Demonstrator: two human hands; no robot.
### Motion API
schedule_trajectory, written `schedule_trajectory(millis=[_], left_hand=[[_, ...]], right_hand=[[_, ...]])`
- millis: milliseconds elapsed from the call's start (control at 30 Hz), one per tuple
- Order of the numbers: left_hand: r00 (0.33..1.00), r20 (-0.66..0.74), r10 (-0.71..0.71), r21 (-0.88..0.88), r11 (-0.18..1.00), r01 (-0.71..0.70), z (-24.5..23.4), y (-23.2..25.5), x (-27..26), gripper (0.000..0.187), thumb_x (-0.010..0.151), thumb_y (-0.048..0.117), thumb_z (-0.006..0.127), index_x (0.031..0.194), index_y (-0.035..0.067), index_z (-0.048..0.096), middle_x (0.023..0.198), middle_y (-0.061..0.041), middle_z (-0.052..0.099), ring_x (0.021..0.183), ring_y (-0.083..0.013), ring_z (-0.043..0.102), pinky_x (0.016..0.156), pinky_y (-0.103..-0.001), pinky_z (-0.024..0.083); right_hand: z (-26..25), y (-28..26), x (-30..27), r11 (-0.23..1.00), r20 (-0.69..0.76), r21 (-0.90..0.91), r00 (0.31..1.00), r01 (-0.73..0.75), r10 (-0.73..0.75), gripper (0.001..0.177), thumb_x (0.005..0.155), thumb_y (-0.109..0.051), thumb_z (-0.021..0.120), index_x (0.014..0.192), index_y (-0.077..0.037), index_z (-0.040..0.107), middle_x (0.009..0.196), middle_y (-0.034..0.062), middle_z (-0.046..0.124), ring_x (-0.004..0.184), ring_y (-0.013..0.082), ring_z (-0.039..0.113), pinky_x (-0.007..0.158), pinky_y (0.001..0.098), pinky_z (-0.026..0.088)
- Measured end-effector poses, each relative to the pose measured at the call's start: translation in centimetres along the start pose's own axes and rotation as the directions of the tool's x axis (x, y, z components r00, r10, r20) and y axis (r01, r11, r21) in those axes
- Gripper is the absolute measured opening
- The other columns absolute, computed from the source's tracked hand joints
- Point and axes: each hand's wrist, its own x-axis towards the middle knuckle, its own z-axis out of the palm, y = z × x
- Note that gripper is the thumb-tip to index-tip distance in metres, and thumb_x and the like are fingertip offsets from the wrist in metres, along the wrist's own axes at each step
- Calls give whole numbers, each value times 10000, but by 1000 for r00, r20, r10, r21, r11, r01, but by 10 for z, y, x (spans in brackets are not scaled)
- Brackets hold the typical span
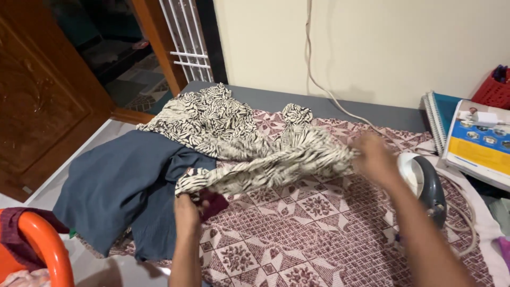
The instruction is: The person irons a patterned shirt on a table, repeatedly smoothing and repositioning the fabric while using an electric iron. The person adjusts the shirt's sleeves and body sections to flatten wrinkles across the surface.
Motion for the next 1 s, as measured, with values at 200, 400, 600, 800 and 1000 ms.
schedule_trajectory(millis=[200, 400, 600, 800, 1000], left_hand=[[927, -19, -375, -521, 795, 311, 9, -12, 41, 552, 1081, 478, 302, 1142, 62, 661, 1062, -150, 682, 775, -238, 572, 604, -347, 447], [664, -552, 505, -9, 793, -610, 24, 59, 76, 413, 1029, 350, 447, 1264, 55, 616, 1151, -123, 683, 910, -220, 605, 762, -351, 490], [765, 133, 631, 383, 679, -626, 164, 45, 98, 463, 966, 302, 553, 1368, 73, 528, 1180, -143, 682, 997, -242, 631, 848, -369, 507], [715, 550, 432, 342, 664, -665, 316, 60, 129, 631, 904, 253, 658, 1473, 90, 440, 1208, -162, 682, 1084, -264, 658, 934, -388, 523], [529, 741, 413, 111, 702, -704, 359, 106, 70, 789, 830, 218, 727, 1544, 154, 395, 1128, -145, 744, 1061, -264, 753, 960, -390, 578]], right_hand=[[71, -55, -97, 855, 637, 444, 578, 267, -511, 382, 977, -184, 622, 1350, -101, 629, 1325, 73, 657, 1200, 240, 641, 1081, 415, 453], [91, -117, -146, 258, 305, 950, 338, -176, -890, 317, 1062, -134, 594, 1351, -5, 577, 1230, 113, 656, 1147, 212, 626, 1030, 341, 499], [82, -121, -126, -25, 462, 780, 602, -625, -651, 233, 1010, -89, 538, 1199, -7, 648, 1121, 99, 730, 1006, 243, 701, 951, 442, 586], [59, -33, -48, -445, 280, 852, 958, -277, -59, 166, 920, -24, 555, 1072, -1, 492, 1238, 199, 651, 910, 315, 684, 895, 593, 629], [14, 80, -6, -339, 123, 941, 931, 1, 342, 547, 1032, -188, 525, 1478, 49, 315, 1397, 219, 511, 1086, 345, 658, 984, 531, 579]])
